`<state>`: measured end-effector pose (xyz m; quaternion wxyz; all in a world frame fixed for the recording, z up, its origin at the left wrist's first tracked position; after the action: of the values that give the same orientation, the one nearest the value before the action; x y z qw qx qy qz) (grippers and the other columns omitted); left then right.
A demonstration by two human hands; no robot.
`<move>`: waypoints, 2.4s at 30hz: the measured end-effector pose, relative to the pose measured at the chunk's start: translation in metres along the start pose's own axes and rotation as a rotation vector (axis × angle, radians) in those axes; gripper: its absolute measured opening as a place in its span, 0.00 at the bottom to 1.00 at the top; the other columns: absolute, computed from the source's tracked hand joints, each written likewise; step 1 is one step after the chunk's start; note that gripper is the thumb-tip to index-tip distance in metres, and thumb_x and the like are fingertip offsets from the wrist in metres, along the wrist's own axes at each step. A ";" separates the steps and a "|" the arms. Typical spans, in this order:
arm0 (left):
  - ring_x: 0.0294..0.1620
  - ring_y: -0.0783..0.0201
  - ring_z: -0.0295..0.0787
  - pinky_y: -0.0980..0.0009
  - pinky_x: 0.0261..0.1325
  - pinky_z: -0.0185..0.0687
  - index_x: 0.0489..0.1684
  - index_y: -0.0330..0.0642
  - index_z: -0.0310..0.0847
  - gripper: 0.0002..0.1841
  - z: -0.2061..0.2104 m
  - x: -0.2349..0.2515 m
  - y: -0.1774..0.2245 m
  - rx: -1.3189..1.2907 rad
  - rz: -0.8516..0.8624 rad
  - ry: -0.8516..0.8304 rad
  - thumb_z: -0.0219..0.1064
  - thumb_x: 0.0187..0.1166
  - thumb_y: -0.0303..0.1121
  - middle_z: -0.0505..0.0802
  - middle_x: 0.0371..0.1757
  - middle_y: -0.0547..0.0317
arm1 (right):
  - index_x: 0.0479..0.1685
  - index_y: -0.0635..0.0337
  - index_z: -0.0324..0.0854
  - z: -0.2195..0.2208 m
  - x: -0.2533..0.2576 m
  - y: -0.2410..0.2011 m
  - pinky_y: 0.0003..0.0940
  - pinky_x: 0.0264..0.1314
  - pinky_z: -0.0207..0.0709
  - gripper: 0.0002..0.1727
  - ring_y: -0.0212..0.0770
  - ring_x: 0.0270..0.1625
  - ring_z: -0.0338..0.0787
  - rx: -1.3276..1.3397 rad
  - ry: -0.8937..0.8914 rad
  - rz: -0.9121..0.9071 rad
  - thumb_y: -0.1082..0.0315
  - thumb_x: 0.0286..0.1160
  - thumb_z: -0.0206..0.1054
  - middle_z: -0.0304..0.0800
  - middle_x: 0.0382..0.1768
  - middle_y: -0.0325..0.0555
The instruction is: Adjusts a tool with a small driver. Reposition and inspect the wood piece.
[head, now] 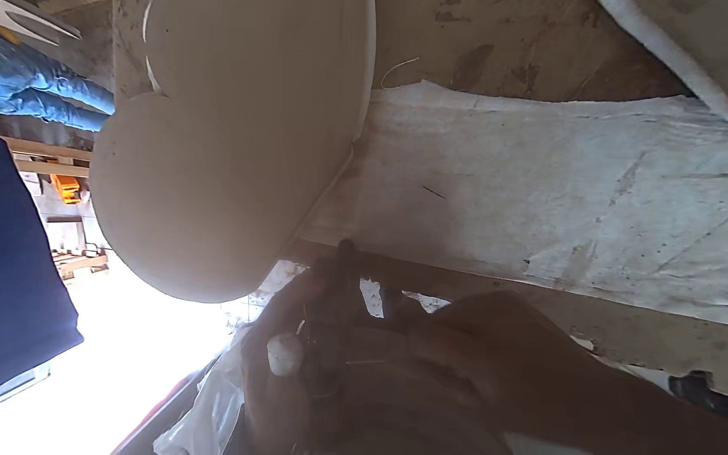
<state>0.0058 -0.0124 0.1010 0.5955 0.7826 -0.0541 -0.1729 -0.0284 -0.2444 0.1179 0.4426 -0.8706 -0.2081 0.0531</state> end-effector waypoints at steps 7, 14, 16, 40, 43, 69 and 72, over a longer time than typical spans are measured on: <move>0.77 0.41 0.80 0.39 0.80 0.76 0.71 0.40 0.81 0.39 0.000 -0.014 -0.006 0.077 0.048 -0.001 0.42 0.86 0.66 0.88 0.71 0.45 | 0.17 0.47 0.78 0.065 0.013 0.066 0.24 0.20 0.70 0.23 0.25 0.19 0.75 0.341 0.082 -0.235 0.44 0.77 0.68 0.74 0.15 0.28; 0.78 0.37 0.78 0.37 0.81 0.75 0.67 0.39 0.83 0.41 -0.002 -0.007 0.000 0.031 0.034 0.008 0.44 0.84 0.69 0.88 0.71 0.42 | 0.20 0.49 0.78 0.078 0.030 0.074 0.27 0.22 0.70 0.22 0.28 0.21 0.78 0.459 0.159 -0.346 0.44 0.75 0.71 0.77 0.17 0.32; 0.78 0.38 0.78 0.37 0.81 0.75 0.67 0.39 0.83 0.41 0.000 -0.005 -0.001 0.043 0.033 -0.004 0.44 0.83 0.69 0.88 0.71 0.42 | 0.19 0.50 0.77 0.094 0.020 0.093 0.30 0.24 0.74 0.24 0.31 0.24 0.80 0.462 0.240 -0.364 0.42 0.71 0.73 0.78 0.19 0.35; 0.71 0.42 0.85 0.43 0.73 0.84 0.67 0.43 0.86 0.24 -0.045 -0.094 0.003 0.231 -0.007 0.019 0.71 0.77 0.48 0.88 0.69 0.44 | 0.53 0.53 0.78 0.043 -0.017 0.085 0.36 0.39 0.88 0.24 0.35 0.43 0.90 0.490 0.495 0.433 0.41 0.85 0.59 0.90 0.48 0.37; 0.72 0.40 0.83 0.42 0.74 0.83 0.70 0.35 0.83 0.22 -0.041 -0.097 0.013 0.092 -0.044 -0.060 0.69 0.80 0.38 0.85 0.72 0.38 | 0.53 0.60 0.78 0.080 0.045 0.052 0.49 0.64 0.89 0.19 0.48 0.62 0.92 0.811 0.535 0.142 0.53 0.92 0.53 0.92 0.61 0.49; 0.62 0.53 0.86 0.56 0.70 0.82 0.62 0.26 0.85 0.25 -0.050 -0.096 0.084 0.244 -0.192 -0.010 0.68 0.79 0.42 0.89 0.59 0.41 | 0.36 0.47 0.80 0.119 0.097 0.036 0.30 0.19 0.72 0.16 0.26 0.19 0.81 0.586 0.569 0.373 0.52 0.90 0.52 0.90 0.24 0.27; 0.62 0.44 0.87 0.46 0.65 0.87 0.62 0.33 0.87 0.21 -0.090 -0.111 0.046 0.261 -0.075 0.041 0.66 0.82 0.40 0.88 0.63 0.39 | 0.37 0.46 0.80 0.124 0.100 0.038 0.33 0.20 0.74 0.17 0.28 0.21 0.82 0.592 0.491 0.368 0.49 0.90 0.53 0.88 0.23 0.29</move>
<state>-0.0627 0.0892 0.1882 0.4827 0.8584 -0.0347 -0.1703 0.0402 -0.1306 0.0219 0.6930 -0.7154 0.0865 -0.0205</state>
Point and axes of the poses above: each hand's wrist, its own x-axis towards the middle knuckle, its own z-axis out of the palm, y = z × x, the point moved 7 cm from there along x, towards the middle knuckle
